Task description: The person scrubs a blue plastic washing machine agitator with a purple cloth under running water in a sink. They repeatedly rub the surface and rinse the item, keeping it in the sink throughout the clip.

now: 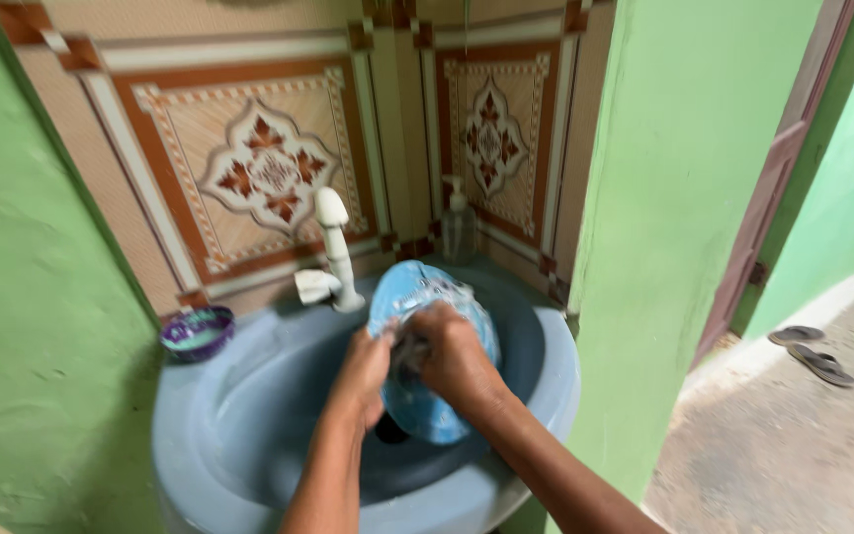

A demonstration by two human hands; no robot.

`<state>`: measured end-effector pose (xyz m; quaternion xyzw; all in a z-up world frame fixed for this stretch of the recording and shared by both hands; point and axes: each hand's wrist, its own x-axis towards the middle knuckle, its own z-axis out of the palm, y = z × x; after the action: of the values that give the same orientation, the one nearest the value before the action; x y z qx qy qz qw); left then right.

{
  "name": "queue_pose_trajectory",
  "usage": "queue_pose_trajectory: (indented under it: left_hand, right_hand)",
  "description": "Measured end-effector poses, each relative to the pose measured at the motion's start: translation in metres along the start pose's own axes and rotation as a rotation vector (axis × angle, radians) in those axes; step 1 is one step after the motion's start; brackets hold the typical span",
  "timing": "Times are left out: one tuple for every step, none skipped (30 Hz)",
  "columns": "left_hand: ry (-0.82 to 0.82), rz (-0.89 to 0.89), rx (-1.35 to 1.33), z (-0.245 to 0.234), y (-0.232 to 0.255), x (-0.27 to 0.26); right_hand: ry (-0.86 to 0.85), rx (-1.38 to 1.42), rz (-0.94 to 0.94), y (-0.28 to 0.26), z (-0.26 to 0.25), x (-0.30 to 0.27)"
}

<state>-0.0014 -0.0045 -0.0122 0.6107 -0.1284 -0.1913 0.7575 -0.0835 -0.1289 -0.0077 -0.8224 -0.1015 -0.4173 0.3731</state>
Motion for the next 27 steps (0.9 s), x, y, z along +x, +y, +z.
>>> queue_pose_trajectory:
  left_hand:
    - [-0.019,0.010,-0.026,0.002,0.004,-0.003]
    - [-0.038,0.019,-0.051,0.003,0.005,-0.008]
    - [-0.050,0.025,-0.088,0.001,0.001,-0.015]
    - [-0.058,0.061,-0.084,-0.005,0.000,-0.020]
    - [-0.066,0.098,-0.085,-0.013,0.001,-0.022]
    - [-0.074,0.134,-0.086,-0.023,0.005,-0.022]
    - [-0.090,0.106,-0.125,-0.038,0.009,-0.027]
    - [-0.107,0.078,-0.164,-0.057,0.010,-0.037]
    - [-0.122,0.051,-0.200,-0.071,0.012,-0.044]
    - [-0.135,0.092,-0.167,-0.075,0.011,-0.047]
    - [-0.143,0.127,-0.132,-0.080,0.007,-0.053]
    - [-0.151,0.161,-0.095,-0.086,0.005,-0.058]
    - [-0.129,0.137,-0.054,-0.087,0.005,-0.060]
    - [-0.106,0.112,-0.014,-0.083,0.006,-0.059]
    - [-0.092,0.086,0.024,-0.080,0.007,-0.059]
    - [-0.096,0.138,0.051,-0.082,0.010,-0.060]
    - [-0.103,0.189,0.072,-0.082,0.012,-0.061]
    - [-0.110,0.240,0.094,-0.082,0.013,-0.061]
    - [-0.128,0.232,0.098,-0.081,0.013,-0.062]
    - [-0.146,0.225,0.101,-0.078,0.012,-0.063]
    - [-0.172,0.214,0.116,-0.077,0.012,-0.064]
    - [-0.167,0.186,0.129,-0.073,0.012,-0.065]
    - [-0.156,0.164,0.143,-0.072,0.013,-0.067]
    - [-0.145,0.142,0.157,-0.071,0.015,-0.069]
    - [-0.128,0.186,0.174,-0.071,0.016,-0.069]
    - [-0.110,0.229,0.191,-0.072,0.018,-0.069]
    - [-0.084,0.278,0.199,-0.073,0.019,-0.069]
  right_hand:
    - [0.123,0.081,0.114,-0.005,-0.003,0.009]
    - [0.244,0.166,0.227,-0.010,-0.004,0.017]
    - [0.262,0.148,0.200,-0.015,-0.004,0.018]
    - [0.281,0.130,0.174,-0.020,-0.001,0.016]
    - [0.296,0.108,0.146,-0.025,0.002,0.015]
    - [0.232,0.059,0.007,-0.030,0.007,0.013]
    - [0.162,0.013,-0.131,-0.035,0.015,0.006]
    - [0.092,-0.034,-0.269,-0.039,0.021,0.004]
    - [0.148,-0.057,-0.288,-0.040,0.024,0.010]
    - [0.205,-0.079,-0.307,-0.039,0.026,0.019]
    - [0.260,-0.096,-0.319,-0.041,0.029,0.022]
    - [0.244,-0.029,-0.191,-0.043,0.032,0.023]
    - [0.223,0.033,-0.065,-0.044,0.032,0.026]
    - [0.201,0.094,0.061,-0.047,0.036,0.028]
    - [0.157,0.083,-0.009,-0.049,0.042,0.024]
    - [0.113,0.072,-0.080,-0.053,0.050,0.014]
    - [0.066,0.055,-0.151,-0.053,0.054,0.009]
    - [0.084,0.009,-0.199,-0.050,0.055,0.013]
    - [0.101,-0.035,-0.242,-0.046,0.054,0.016]
    - [0.117,-0.078,-0.286,-0.044,0.053,0.017]
    - [0.127,-0.015,-0.084,-0.043,0.051,0.018]
    - [0.136,0.049,0.117,-0.042,0.047,0.024]
    - [0.143,0.117,0.312,-0.045,0.046,0.029]
    - [0.111,0.081,0.218,-0.050,0.049,0.026]
    - [0.079,0.044,0.126,-0.055,0.051,0.019]
    - [0.047,0.006,0.033,-0.059,0.053,0.014]
    - [0.019,0.024,-0.122,-0.064,0.056,0.012]
